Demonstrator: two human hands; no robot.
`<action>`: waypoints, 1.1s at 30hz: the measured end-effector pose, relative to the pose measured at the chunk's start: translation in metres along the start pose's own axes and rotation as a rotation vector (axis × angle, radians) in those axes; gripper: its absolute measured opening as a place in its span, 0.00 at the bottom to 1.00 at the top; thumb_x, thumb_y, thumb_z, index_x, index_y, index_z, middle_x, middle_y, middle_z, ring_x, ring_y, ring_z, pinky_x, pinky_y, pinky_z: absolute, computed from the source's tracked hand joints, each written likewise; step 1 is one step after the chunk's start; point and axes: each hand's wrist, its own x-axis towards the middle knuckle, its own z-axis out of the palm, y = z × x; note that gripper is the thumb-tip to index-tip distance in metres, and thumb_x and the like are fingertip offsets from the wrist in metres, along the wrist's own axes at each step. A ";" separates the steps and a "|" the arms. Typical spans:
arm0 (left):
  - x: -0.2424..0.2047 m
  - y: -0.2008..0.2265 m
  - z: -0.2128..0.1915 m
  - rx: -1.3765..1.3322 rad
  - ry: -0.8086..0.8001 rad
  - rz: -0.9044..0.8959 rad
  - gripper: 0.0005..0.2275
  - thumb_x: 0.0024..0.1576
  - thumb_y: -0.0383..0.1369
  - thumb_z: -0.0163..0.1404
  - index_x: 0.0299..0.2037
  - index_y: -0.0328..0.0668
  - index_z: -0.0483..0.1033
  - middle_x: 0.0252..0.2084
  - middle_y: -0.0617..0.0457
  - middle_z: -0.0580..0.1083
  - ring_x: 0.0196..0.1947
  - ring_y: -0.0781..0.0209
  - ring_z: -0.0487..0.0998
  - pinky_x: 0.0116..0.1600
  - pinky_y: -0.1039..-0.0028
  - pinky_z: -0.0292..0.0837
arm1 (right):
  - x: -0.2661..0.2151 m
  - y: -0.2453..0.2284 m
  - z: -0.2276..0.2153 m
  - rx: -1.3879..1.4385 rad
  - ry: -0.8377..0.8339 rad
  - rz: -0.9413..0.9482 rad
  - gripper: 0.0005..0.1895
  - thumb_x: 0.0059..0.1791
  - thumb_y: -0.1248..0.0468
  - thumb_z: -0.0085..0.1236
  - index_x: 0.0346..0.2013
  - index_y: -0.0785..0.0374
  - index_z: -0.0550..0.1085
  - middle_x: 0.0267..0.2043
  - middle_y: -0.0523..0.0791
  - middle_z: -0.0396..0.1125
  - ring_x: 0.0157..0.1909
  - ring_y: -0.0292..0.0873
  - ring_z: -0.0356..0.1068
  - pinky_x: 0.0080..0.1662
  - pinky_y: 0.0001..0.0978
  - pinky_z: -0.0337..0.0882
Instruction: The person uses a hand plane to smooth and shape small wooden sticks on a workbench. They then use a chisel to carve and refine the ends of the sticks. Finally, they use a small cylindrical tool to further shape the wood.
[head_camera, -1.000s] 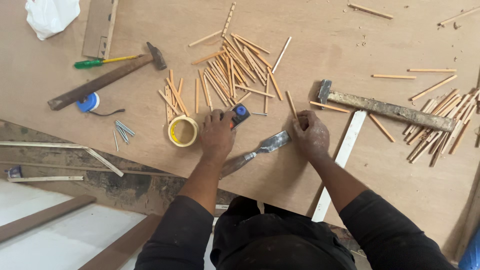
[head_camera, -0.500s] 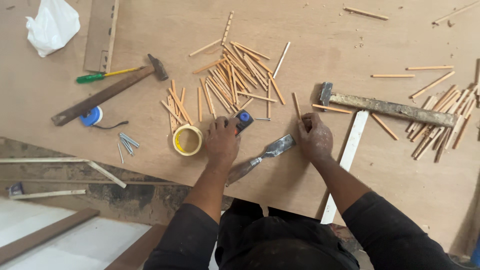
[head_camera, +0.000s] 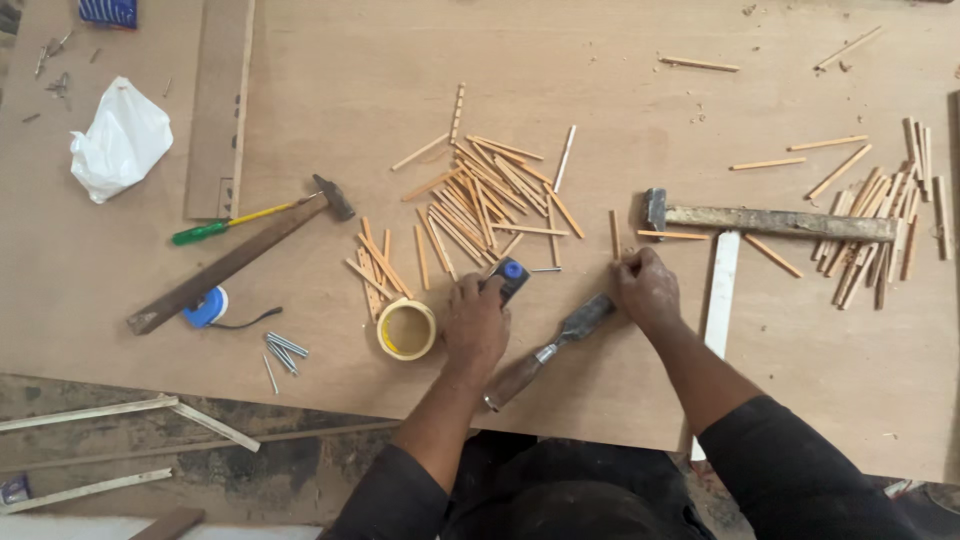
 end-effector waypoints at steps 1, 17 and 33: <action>-0.005 -0.004 -0.001 -0.003 -0.029 0.042 0.21 0.51 0.35 0.61 0.55 0.50 0.74 0.55 0.47 0.68 0.57 0.44 0.69 0.59 0.54 0.68 | -0.002 0.004 0.002 -0.005 -0.008 0.009 0.17 0.52 0.53 0.59 0.42 0.65 0.73 0.39 0.56 0.75 0.46 0.61 0.74 0.50 0.53 0.71; 0.000 -0.019 0.004 -0.024 0.069 0.145 0.19 0.49 0.42 0.61 0.50 0.51 0.76 0.50 0.49 0.69 0.52 0.48 0.71 0.52 0.56 0.72 | -0.005 0.006 0.011 -0.003 0.039 0.010 0.14 0.54 0.56 0.57 0.40 0.65 0.69 0.35 0.57 0.73 0.42 0.63 0.73 0.45 0.57 0.69; 0.001 -0.018 0.006 -0.004 0.132 0.184 0.17 0.49 0.41 0.61 0.46 0.49 0.77 0.48 0.50 0.70 0.49 0.49 0.73 0.51 0.56 0.71 | -0.014 -0.005 0.009 0.076 0.096 0.023 0.14 0.54 0.58 0.58 0.39 0.67 0.69 0.35 0.57 0.74 0.41 0.63 0.73 0.44 0.55 0.70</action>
